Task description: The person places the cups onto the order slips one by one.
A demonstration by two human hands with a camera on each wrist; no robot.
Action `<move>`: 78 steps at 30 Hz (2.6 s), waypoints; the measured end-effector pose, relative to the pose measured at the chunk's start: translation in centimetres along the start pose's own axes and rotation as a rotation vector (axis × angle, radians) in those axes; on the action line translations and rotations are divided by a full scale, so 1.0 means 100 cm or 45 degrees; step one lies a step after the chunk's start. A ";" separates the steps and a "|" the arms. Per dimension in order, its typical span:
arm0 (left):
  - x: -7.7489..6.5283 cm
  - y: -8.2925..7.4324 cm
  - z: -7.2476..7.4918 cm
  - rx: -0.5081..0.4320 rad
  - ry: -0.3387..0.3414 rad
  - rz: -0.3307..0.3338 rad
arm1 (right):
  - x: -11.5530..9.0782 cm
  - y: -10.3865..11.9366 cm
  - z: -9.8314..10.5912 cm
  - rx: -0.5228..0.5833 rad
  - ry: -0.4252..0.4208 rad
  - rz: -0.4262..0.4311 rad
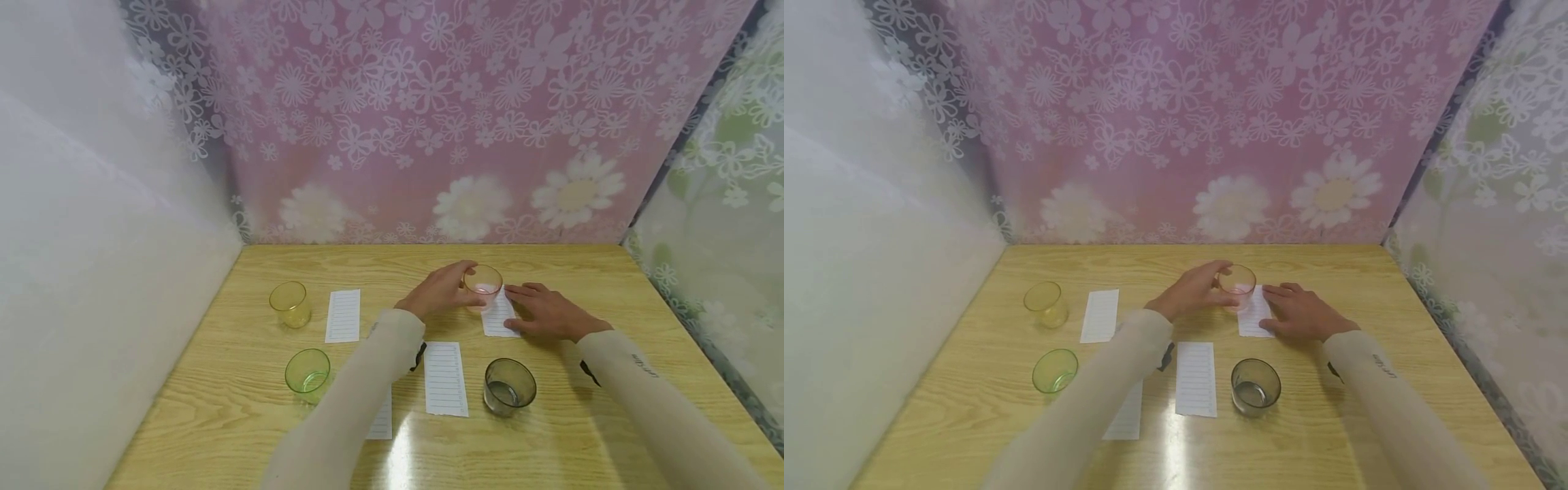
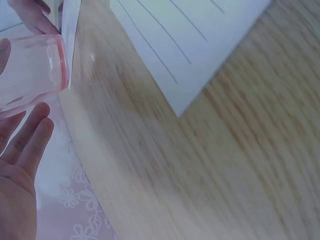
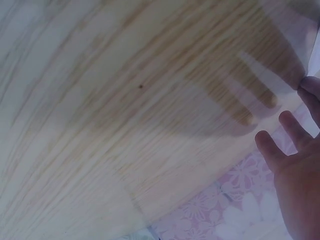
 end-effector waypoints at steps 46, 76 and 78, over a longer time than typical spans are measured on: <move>-0.012 -0.001 -0.027 -0.023 0.130 0.023 | -0.007 0.004 0.004 0.177 -0.072 -0.002; -0.090 0.017 0.006 0.125 0.083 0.082 | -0.066 0.007 0.022 0.423 -0.245 -0.105; -0.098 0.020 0.007 0.146 0.080 0.087 | -0.067 0.010 0.023 0.432 -0.264 -0.102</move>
Point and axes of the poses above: each hand's wrist, its own x-axis towards the middle knuckle, its own z-axis out of the back of the hand, y = z × x, the point moved 8 cm from there along x, towards the middle knuckle, and after that the axes turned 7 degrees about -y, right-handed, at the moved point
